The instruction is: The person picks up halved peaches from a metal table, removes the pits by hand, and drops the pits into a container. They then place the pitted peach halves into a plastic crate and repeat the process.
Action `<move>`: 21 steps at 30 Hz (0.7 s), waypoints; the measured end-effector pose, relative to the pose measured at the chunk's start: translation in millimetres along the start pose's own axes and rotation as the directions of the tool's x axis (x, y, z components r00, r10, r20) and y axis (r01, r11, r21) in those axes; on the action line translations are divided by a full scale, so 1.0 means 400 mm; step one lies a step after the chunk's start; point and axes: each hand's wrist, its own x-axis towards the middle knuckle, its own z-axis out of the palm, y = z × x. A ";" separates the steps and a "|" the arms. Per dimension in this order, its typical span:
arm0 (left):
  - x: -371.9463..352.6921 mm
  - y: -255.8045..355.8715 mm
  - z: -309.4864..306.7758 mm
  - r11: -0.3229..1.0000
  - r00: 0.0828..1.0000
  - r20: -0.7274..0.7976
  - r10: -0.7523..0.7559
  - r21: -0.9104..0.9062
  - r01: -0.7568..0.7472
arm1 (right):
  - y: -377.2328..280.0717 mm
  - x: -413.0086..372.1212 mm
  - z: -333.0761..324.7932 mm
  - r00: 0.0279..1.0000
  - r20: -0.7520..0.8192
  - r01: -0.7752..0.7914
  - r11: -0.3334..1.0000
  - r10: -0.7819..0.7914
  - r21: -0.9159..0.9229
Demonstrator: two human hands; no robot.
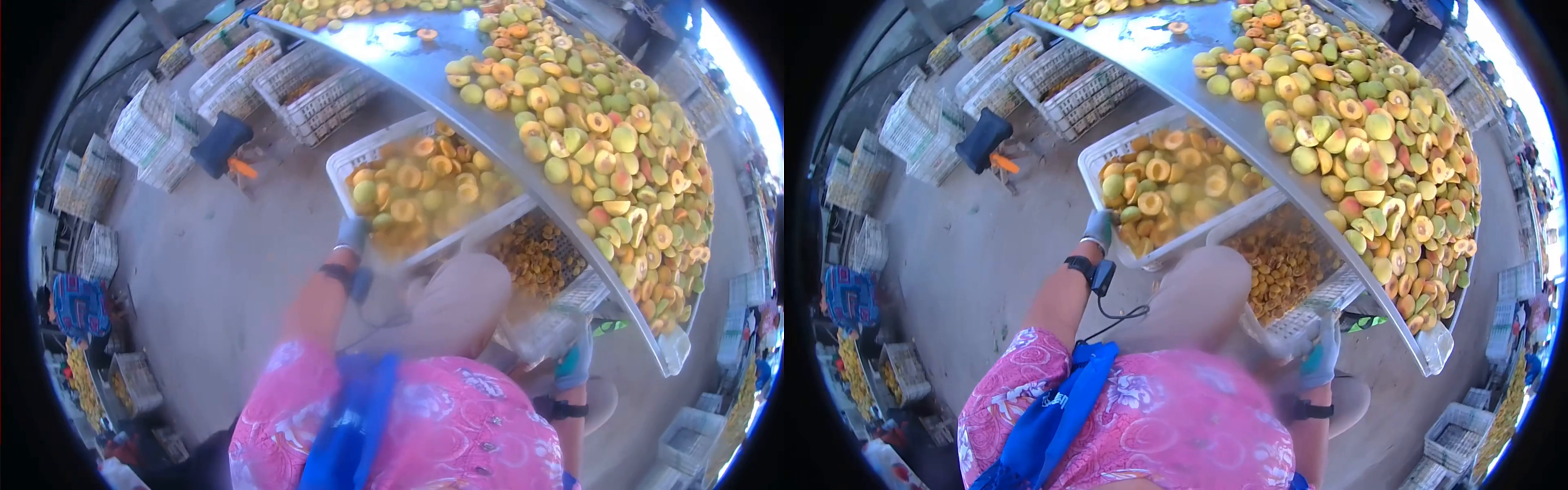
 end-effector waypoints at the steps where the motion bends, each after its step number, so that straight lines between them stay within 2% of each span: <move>1: 0.009 -0.009 0.005 1.000 1.000 0.021 0.012 0.005 -0.012 | 0.003 -0.008 0.002 1.000 0.015 -0.001 0.999 0.002 -0.044; 2: -0.006 -0.003 0.012 0.985 1.000 0.021 0.004 -0.171 -0.001 | 0.001 -0.024 0.012 1.000 0.004 0.015 0.999 -0.015 -0.031; 3: -0.022 0.001 0.017 0.939 1.000 0.022 -0.001 -0.345 0.009 | -0.005 -0.045 0.032 0.999 0.017 -0.039 0.998 0.040 -0.039; 4: -0.004 -0.026 0.008 0.956 0.999 0.053 -0.007 -0.293 0.022 | -0.013 -0.062 0.051 0.995 0.038 -0.089 0.995 0.091 -0.047; 5: 0.025 -0.047 -0.008 0.969 0.997 0.071 -0.002 -0.244 0.020 | -0.019 -0.075 0.072 0.996 0.058 -0.061 0.998 0.062 -0.031; 7: 0.015 -0.020 0.006 0.949 0.997 -0.015 -0.082 -0.307 0.073 | -0.019 -0.091 0.104 0.983 0.103 -0.162 0.982 0.151 0.101; 8: 0.009 -0.005 0.007 0.954 0.998 0.012 -0.063 -0.294 0.063 | -0.012 -0.084 0.101 0.983 0.137 -0.139 0.985 0.125 0.106; 10: -0.047 0.064 0.027 0.951 0.995 0.074 -0.060 -0.299 0.079 | -0.004 -0.067 0.086 0.986 0.125 -0.115 0.993 0.112 0.015; 11: -0.098 0.103 0.031 0.948 0.996 0.057 -0.064 -0.309 0.079 | -0.008 -0.060 0.098 0.983 0.140 -0.121 0.993 0.120 0.001; 13: -0.159 0.137 0.027 0.964 0.987 0.148 -0.060 -0.250 0.096 | -0.012 -0.053 0.115 0.993 0.046 -0.110 0.993 0.112 -0.051; 14: -0.110 0.089 0.007 0.996 0.985 0.165 0.039 0.075 -0.052 | -0.010 -0.043 0.126 0.991 0.059 -0.116 0.991 0.120 -0.066; 17: 0.013 -0.037 -0.016 0.985 0.974 0.212 0.083 0.130 -0.112 | -0.003 -0.031 0.102 0.983 0.178 -0.006 0.971 0.050 -0.237; 18: 0.008 -0.036 -0.009 0.987 0.986 0.096 0.139 0.064 -0.145 | 0.008 -0.026 0.096 0.979 0.196 0.003 0.965 0.051 -0.263; 19: 0.020 -0.021 -0.002 0.987 0.984 0.091 0.152 0.041 -0.156 | 0.024 -0.025 0.098 0.991 0.130 0.010 0.980 0.016 -0.198; 20: 0.006 0.007 0.000 0.996 0.996 0.030 0.088 -0.017 -0.088 | 0.045 -0.001 0.069 0.867 0.344 0.498 0.648 -0.359 -0.576; 21: -0.032 0.037 -0.007 0.997 0.999 -0.030 0.015 -0.077 -0.018 | 0.061 0.022 0.042 0.571 0.657 0.757 0.007 -0.493 -0.653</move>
